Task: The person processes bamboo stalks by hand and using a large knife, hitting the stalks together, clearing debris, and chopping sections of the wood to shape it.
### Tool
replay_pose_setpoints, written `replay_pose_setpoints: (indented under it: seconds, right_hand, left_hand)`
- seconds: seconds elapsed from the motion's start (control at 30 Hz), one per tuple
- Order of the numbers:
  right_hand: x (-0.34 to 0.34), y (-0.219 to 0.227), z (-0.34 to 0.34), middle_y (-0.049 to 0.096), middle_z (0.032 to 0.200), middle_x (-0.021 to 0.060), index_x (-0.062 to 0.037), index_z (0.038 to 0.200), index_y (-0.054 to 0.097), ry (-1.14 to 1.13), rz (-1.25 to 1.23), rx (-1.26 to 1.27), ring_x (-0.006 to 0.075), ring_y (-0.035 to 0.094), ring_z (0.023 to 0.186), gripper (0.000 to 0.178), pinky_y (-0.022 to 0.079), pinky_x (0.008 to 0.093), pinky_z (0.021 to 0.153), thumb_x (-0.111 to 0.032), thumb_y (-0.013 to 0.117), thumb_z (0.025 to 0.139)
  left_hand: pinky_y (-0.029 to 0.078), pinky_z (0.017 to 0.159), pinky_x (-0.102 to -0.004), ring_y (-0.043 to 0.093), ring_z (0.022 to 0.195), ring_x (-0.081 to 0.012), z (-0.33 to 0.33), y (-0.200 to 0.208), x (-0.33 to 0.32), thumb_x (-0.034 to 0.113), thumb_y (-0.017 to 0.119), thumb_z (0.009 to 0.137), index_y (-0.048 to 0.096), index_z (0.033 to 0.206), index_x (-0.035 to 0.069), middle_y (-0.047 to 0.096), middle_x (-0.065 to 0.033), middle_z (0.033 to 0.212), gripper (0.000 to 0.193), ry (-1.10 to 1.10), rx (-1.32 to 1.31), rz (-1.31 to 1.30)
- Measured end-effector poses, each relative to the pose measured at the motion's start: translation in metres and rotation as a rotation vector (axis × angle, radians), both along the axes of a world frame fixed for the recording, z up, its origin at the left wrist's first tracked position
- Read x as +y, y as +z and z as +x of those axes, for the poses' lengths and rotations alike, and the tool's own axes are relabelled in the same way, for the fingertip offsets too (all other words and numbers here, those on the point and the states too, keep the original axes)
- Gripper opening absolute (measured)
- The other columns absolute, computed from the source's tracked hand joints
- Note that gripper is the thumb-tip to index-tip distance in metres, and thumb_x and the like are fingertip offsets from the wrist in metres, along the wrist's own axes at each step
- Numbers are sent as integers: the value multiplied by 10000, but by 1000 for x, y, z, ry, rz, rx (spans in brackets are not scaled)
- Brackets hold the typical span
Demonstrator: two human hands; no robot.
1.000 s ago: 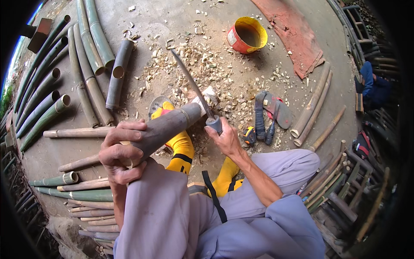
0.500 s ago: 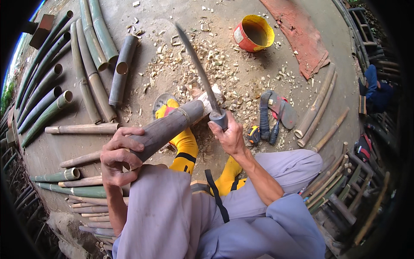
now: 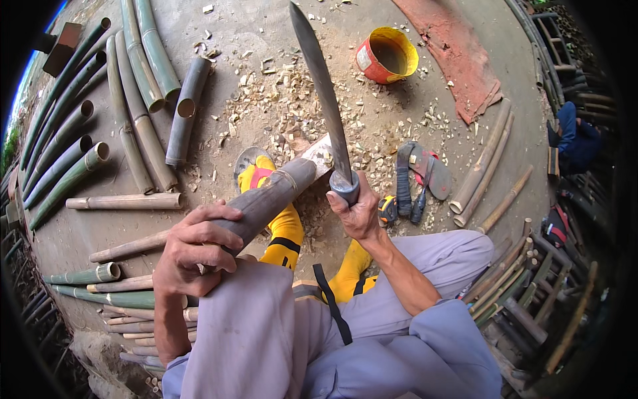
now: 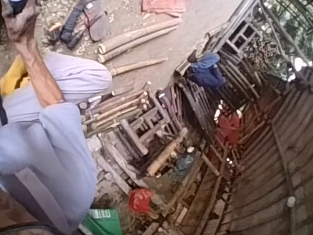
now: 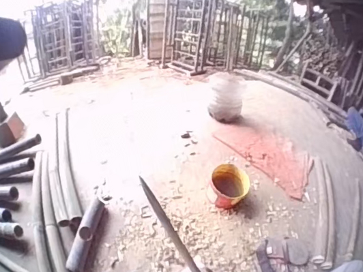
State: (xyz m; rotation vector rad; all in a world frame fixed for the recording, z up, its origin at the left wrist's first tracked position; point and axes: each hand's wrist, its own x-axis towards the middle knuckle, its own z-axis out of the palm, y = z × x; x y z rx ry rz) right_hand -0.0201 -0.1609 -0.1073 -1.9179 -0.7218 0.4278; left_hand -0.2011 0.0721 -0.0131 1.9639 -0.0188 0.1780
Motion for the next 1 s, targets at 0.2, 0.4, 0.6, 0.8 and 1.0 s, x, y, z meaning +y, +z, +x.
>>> replay_pose_setpoints:
  seconds: [0.2,0.4,0.6,0.8,1.0]
  right_hand:
    - [-9,-52,24,619,686,142,30,986,558,104,-509,464,241,603,524,501,497,349,506,-444,637,842]
    - [-20,-59,13,538,605,39,0,985,563,47,-431,507,127,527,435,466,429,279,417,-446,619,862]
    - [-2,-15,-1,576,643,29,-4,985,540,12,-105,110,107,565,511,388,457,262,477,-354,656,864]
    - [-9,-47,11,638,736,189,3,974,527,200,-586,39,328,670,698,455,518,389,577,-424,629,855]
    - [-14,-28,16,589,650,53,-17,973,561,34,-452,441,121,576,496,404,458,284,459,-404,619,871]
  left_hand:
    - [405,1006,-509,594,1071,-291,-7,4,4,-15,638,483,625,619,136,643,19,844,203,-76,29,7]
    - [427,929,-485,555,1100,-338,-34,-47,11,-38,605,419,573,559,81,628,-20,848,187,471,-9,-367]
    - [400,998,-511,578,1093,-307,-36,-31,3,-36,641,434,618,587,119,653,16,856,219,130,-27,-125]
    - [386,1025,-529,584,1090,-292,-16,-12,-1,-20,674,471,627,617,130,654,30,861,215,-31,1,21]
    - [383,1030,-525,581,1093,-293,-22,-15,3,-46,663,476,619,610,127,651,35,866,223,-20,3,8]
